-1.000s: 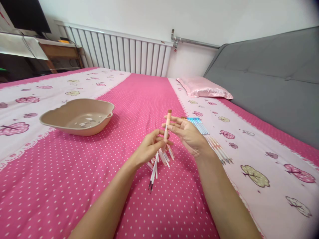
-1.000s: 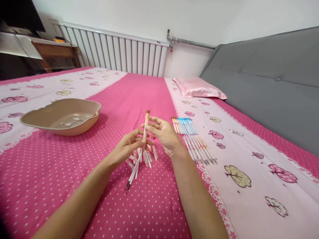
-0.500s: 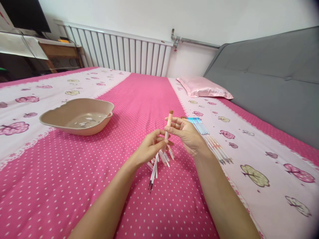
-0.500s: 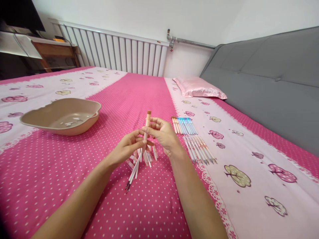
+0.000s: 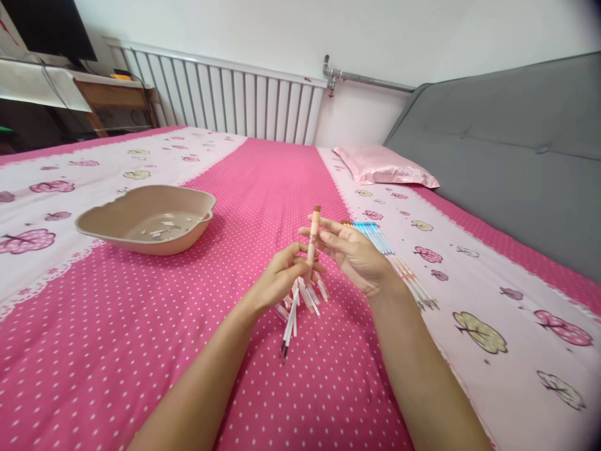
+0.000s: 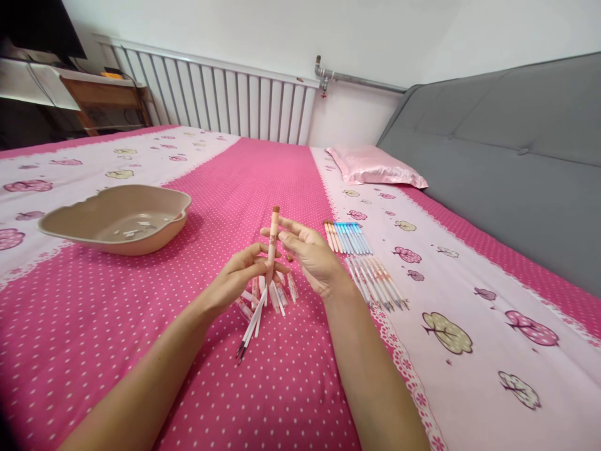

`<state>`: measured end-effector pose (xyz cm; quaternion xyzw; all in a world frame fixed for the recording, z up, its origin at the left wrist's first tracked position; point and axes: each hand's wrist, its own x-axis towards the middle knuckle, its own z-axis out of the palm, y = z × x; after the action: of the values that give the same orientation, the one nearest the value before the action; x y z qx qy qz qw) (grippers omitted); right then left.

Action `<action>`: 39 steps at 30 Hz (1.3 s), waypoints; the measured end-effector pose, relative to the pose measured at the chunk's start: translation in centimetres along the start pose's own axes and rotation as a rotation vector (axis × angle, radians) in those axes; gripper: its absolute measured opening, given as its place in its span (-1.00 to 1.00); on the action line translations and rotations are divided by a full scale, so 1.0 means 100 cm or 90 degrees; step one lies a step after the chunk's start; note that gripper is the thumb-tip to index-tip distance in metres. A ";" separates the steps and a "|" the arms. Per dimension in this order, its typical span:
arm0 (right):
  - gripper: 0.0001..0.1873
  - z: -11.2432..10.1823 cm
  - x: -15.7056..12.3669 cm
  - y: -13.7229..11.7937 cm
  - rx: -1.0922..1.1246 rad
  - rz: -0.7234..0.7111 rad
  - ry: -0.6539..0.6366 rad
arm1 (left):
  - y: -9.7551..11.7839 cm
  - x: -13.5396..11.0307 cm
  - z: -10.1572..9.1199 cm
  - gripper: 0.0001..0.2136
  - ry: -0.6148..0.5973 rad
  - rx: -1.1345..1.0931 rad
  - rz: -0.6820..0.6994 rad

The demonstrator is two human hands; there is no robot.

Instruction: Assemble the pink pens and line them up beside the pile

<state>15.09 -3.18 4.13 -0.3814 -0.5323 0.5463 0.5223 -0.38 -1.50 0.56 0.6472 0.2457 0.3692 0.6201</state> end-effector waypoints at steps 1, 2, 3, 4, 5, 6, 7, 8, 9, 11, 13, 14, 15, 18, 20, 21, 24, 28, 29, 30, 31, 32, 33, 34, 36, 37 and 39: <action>-0.71 0.000 0.000 0.000 0.001 0.005 -0.003 | 0.000 0.000 0.000 -0.83 0.001 0.001 -0.001; -0.69 -0.001 0.000 0.001 -0.004 0.008 -0.003 | 0.001 0.000 0.000 -0.83 0.002 0.002 -0.002; -0.67 -0.001 0.000 0.002 -0.012 0.010 -0.002 | 0.001 0.000 0.000 -0.83 0.003 0.003 -0.003; -0.65 -0.002 0.001 0.002 -0.020 0.010 0.000 | 0.001 -0.001 0.000 -0.83 0.004 0.002 -0.006; -0.64 -0.002 0.001 0.003 -0.026 0.009 0.003 | 0.001 -0.001 0.001 -0.83 0.004 0.001 -0.008; -0.63 -0.002 0.001 0.004 -0.029 0.005 0.007 | 0.001 -0.001 0.001 -0.83 0.004 -0.002 -0.011; -0.63 -0.002 0.002 0.005 -0.027 0.003 0.009 | 0.002 0.000 0.001 -0.83 0.004 -0.006 -0.012; -0.63 -0.002 0.002 0.005 -0.023 0.001 0.012 | 0.002 0.000 0.001 -0.83 0.005 -0.011 -0.012; -0.62 -0.002 0.002 0.006 -0.020 0.002 0.016 | 0.002 0.000 0.002 -0.84 0.006 -0.014 -0.012; -0.61 -0.002 0.003 0.006 -0.015 0.008 0.027 | 0.002 0.000 0.002 -0.84 0.009 -0.016 -0.011; -0.60 -0.002 0.003 0.007 -0.005 0.016 0.040 | 0.001 0.000 0.002 -0.84 0.011 -0.011 -0.014; -0.60 -0.002 0.004 0.007 0.003 0.018 0.045 | 0.001 0.000 0.002 -0.84 0.010 -0.008 -0.015; -0.60 -0.002 0.004 0.008 0.011 0.019 0.049 | 0.001 0.000 0.002 -0.84 0.008 -0.006 -0.016; -0.59 -0.003 0.005 0.010 0.019 0.017 0.061 | -0.001 0.000 0.001 -0.83 0.002 -0.004 -0.011; -0.57 -0.003 0.006 0.010 0.009 0.015 0.071 | -0.001 0.000 0.001 -0.82 -0.001 -0.003 -0.007; -0.56 -0.002 0.006 0.010 0.004 0.015 0.076 | -0.001 0.000 0.001 -0.83 -0.003 -0.003 -0.007; -0.56 0.000 0.005 0.009 0.002 0.018 0.091 | -0.001 0.000 0.002 -0.83 -0.011 -0.002 -0.006; -0.58 0.003 0.004 0.008 0.011 0.021 0.097 | -0.003 0.001 0.002 -0.81 -0.017 -0.008 -0.007; -0.58 0.003 0.004 0.008 0.011 0.022 0.097 | -0.003 0.002 0.002 -0.80 -0.018 -0.010 -0.008; -0.59 0.003 0.004 0.008 0.010 0.024 0.097 | -0.004 0.002 0.002 -0.78 -0.020 -0.012 -0.009; -0.59 0.003 0.004 0.008 0.008 0.026 0.095 | -0.004 0.002 0.002 -0.78 -0.020 -0.014 -0.008; -0.59 0.003 0.004 0.008 0.005 0.026 0.095 | -0.004 0.002 0.002 -0.77 -0.021 -0.016 -0.008; -0.59 0.003 0.004 0.009 0.003 0.024 0.095 | -0.004 0.002 0.002 -0.77 -0.020 -0.016 -0.007; -0.59 0.002 0.004 0.008 0.002 0.020 0.094 | -0.004 0.001 0.002 -0.77 -0.020 -0.016 -0.005; -0.62 0.001 0.004 0.008 0.004 0.013 0.084 | -0.003 0.001 0.001 -0.78 -0.018 -0.011 0.000; -0.64 0.001 0.004 0.007 0.007 0.010 0.073 | -0.002 0.000 0.001 -0.79 -0.017 -0.007 0.003; -0.68 0.001 0.004 0.006 0.012 0.007 0.039 | 0.000 0.000 0.000 -0.80 -0.012 -0.002 0.006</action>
<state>14.88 -2.74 3.63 -0.3961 -0.5089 0.5419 0.5389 -0.37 -1.53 0.51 0.6509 0.2361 0.3664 0.6216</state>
